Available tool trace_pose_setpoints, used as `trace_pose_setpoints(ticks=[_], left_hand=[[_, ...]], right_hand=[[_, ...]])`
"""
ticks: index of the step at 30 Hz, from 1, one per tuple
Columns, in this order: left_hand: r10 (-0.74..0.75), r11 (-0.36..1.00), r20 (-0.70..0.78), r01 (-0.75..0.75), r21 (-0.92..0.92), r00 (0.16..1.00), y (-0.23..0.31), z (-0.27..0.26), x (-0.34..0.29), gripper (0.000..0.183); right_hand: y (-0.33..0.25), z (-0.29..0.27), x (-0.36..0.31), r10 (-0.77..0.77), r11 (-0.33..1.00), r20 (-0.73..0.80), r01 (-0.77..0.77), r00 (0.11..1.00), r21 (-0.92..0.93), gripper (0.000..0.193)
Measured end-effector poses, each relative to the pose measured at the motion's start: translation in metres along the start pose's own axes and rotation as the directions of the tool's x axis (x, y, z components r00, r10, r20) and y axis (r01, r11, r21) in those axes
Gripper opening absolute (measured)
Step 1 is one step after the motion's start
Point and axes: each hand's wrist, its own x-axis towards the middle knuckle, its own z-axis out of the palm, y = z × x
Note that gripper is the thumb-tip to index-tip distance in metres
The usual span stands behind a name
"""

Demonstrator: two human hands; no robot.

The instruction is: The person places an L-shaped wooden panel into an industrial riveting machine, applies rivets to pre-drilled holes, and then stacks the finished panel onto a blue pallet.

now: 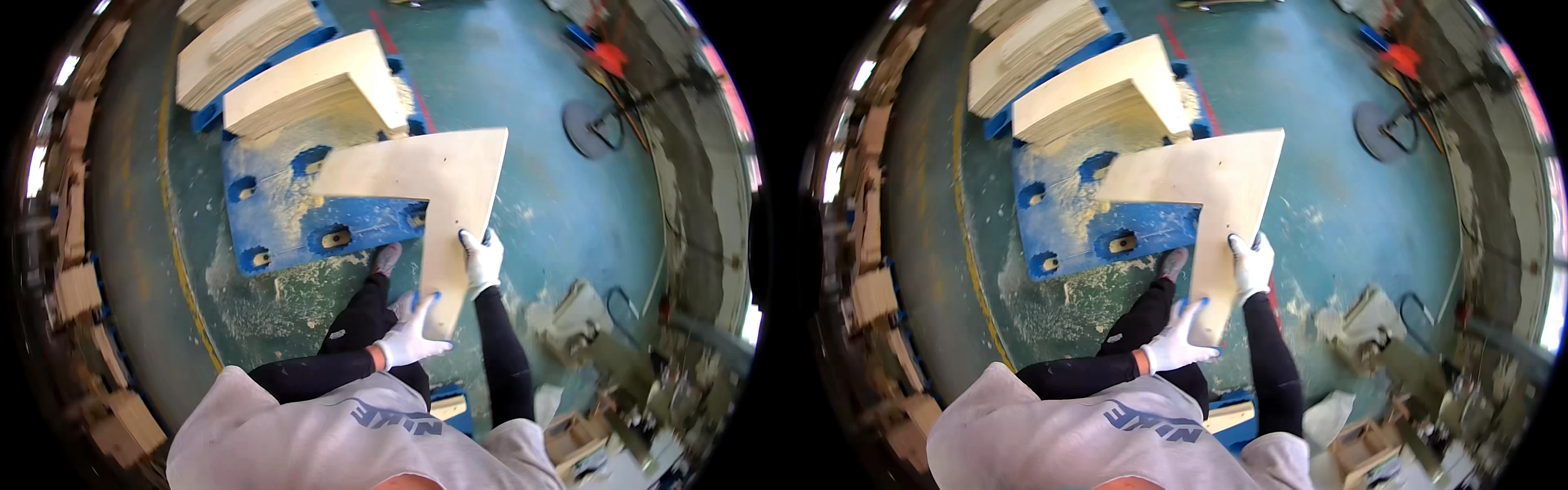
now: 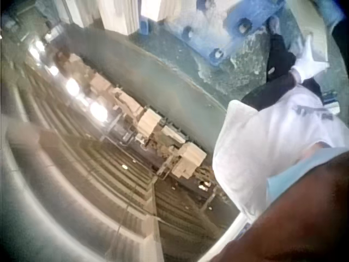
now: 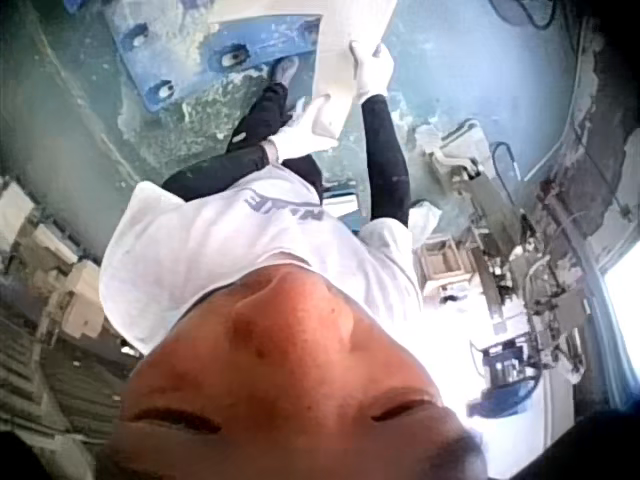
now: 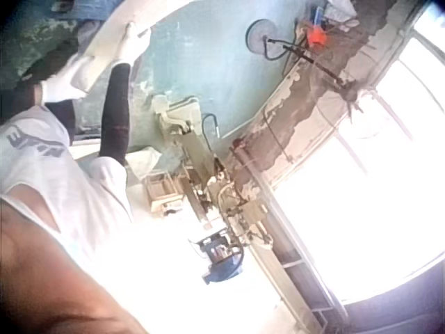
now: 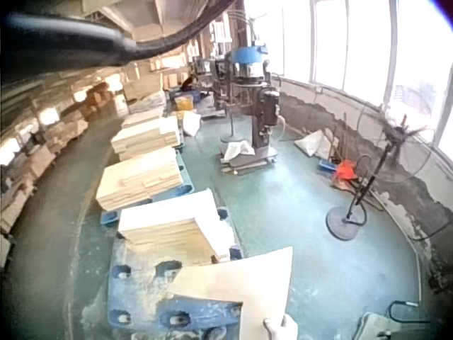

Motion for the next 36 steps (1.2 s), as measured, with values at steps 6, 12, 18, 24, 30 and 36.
trace_pose_setpoints(ticks=[6,12,18,24,30,36], left_hand=[[0.308,0.948,0.372,-0.315,-0.043,0.876,0.041,0.018,-0.001,0.061],[0.287,0.921,0.464,-0.374,0.106,0.838,0.049,0.026,0.027,0.047],[0.331,0.867,0.532,-0.473,0.154,0.779,0.108,0.04,0.098,0.041],[0.541,0.309,0.786,-0.94,0.143,0.298,0.238,0.126,0.203,0.073],[0.068,-0.27,0.921,-0.896,-0.352,-0.383,0.279,0.292,0.262,0.077],[-0.509,-0.221,0.769,-0.804,-0.552,-0.387,0.297,0.35,0.261,0.03]], right_hand=[[-0.106,-0.18,-0.151,-0.209,0.893,-0.085,0.155,0.974,-0.423,0.032],[-0.137,-0.261,-0.308,-0.255,0.824,-0.388,-0.011,0.886,-0.567,0.04],[-0.097,-0.295,-0.352,-0.312,0.515,-0.456,-0.255,0.833,-0.818,0.044],[0.093,-0.313,-0.322,0.008,0.48,-0.707,-0.623,0.707,-0.618,0.038],[0.062,-0.302,-0.291,0.025,0.539,-0.841,-0.716,0.54,-0.444,0.03],[-0.004,-0.304,-0.277,-0.127,0.268,-0.858,-0.816,0.497,-0.512,0.026]])
